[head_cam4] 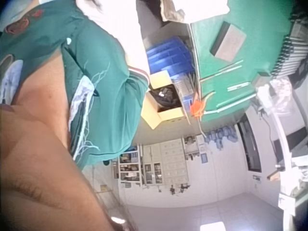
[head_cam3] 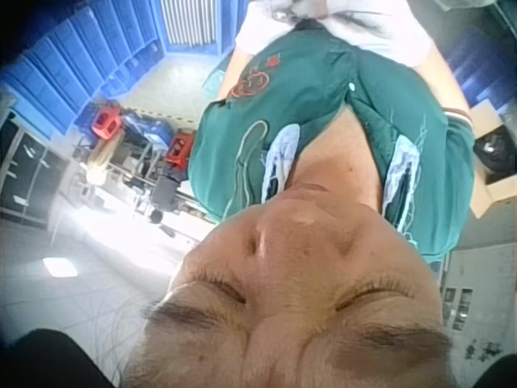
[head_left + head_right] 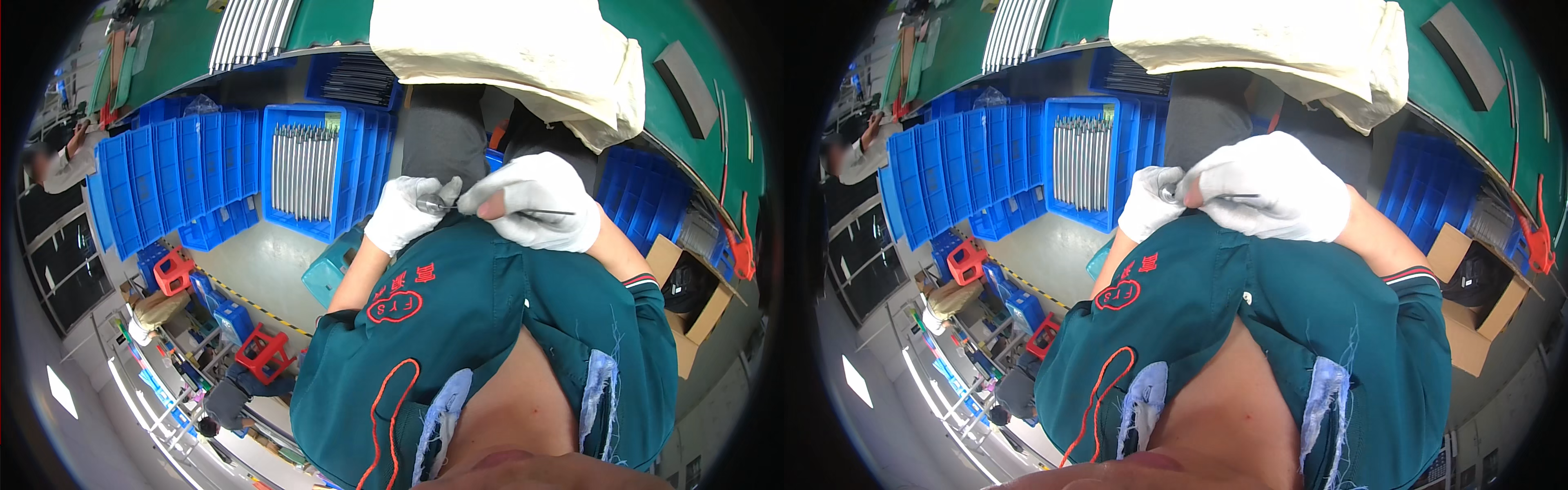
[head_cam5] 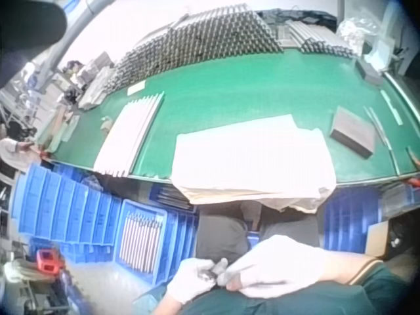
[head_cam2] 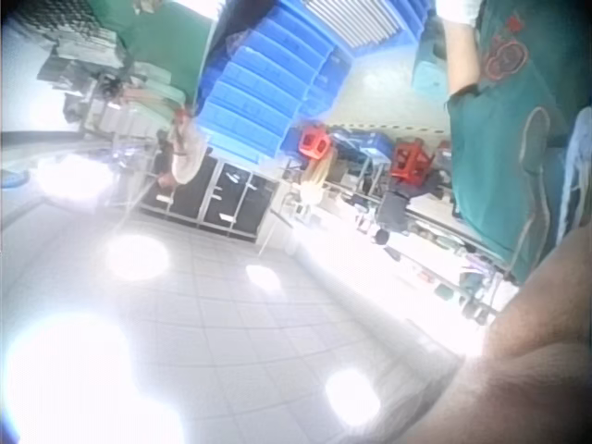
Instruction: Polishing and cleaning metal rods using a file, sanding block, and air duster at a workbench.
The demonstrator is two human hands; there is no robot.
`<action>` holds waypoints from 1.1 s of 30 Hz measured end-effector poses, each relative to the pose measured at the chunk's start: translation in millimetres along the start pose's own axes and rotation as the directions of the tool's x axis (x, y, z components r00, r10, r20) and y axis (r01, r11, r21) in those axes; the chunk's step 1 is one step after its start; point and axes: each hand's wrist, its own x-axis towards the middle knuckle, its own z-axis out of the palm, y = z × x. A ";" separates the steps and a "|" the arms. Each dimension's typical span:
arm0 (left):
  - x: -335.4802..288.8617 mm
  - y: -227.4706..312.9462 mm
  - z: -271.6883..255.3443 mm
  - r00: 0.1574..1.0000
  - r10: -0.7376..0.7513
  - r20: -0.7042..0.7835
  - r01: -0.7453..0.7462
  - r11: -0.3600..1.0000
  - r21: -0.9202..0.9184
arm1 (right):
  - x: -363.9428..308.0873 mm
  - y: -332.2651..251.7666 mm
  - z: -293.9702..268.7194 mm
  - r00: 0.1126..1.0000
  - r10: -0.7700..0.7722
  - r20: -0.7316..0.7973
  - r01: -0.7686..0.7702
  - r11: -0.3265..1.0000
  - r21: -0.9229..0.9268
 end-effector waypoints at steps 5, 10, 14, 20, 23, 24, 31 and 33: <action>1.0 1.6 2.3 1.000 0.001 -0.024 -0.002 0.999 -0.053 | -0.3 -3.6 -4.2 0.993 -0.036 0.114 0.059 0.977 -0.206; -0.2 -1.7 3.2 0.988 -0.048 -0.147 0.044 0.999 -0.027 | -4.5 -0.4 -5.5 0.993 -0.088 -0.082 0.082 0.994 -0.074; -3.4 -6.2 2.3 0.978 -0.039 -0.206 0.026 0.998 -0.065 | -9.8 2.8 1.4 0.986 0.056 -0.158 -0.040 0.994 0.107; -5.4 -7.7 3.1 0.973 0.027 -0.230 -0.051 0.994 -0.098 | -12.5 3.1 7.3 0.964 0.188 -0.190 -0.138 0.958 0.252; -6.0 -9.2 3.1 0.973 0.076 -0.220 -0.098 0.991 -0.089 | -12.2 3.7 7.2 0.963 0.191 -0.191 -0.138 0.956 0.260; -6.3 -10.1 3.2 0.977 0.090 -0.191 -0.108 0.991 -0.084 | -12.2 3.9 7.1 0.961 0.204 -0.188 -0.154 0.955 0.253; -8.8 -17.7 9.1 0.990 -0.082 -0.115 0.071 0.993 -0.098 | -12.4 5.8 6.7 0.957 0.244 -0.160 -0.189 0.937 0.295; -9.3 -19.0 10.0 0.994 -0.086 -0.070 0.072 0.980 -0.186 | -11.7 6.7 6.7 0.958 0.247 -0.145 -0.197 0.936 0.292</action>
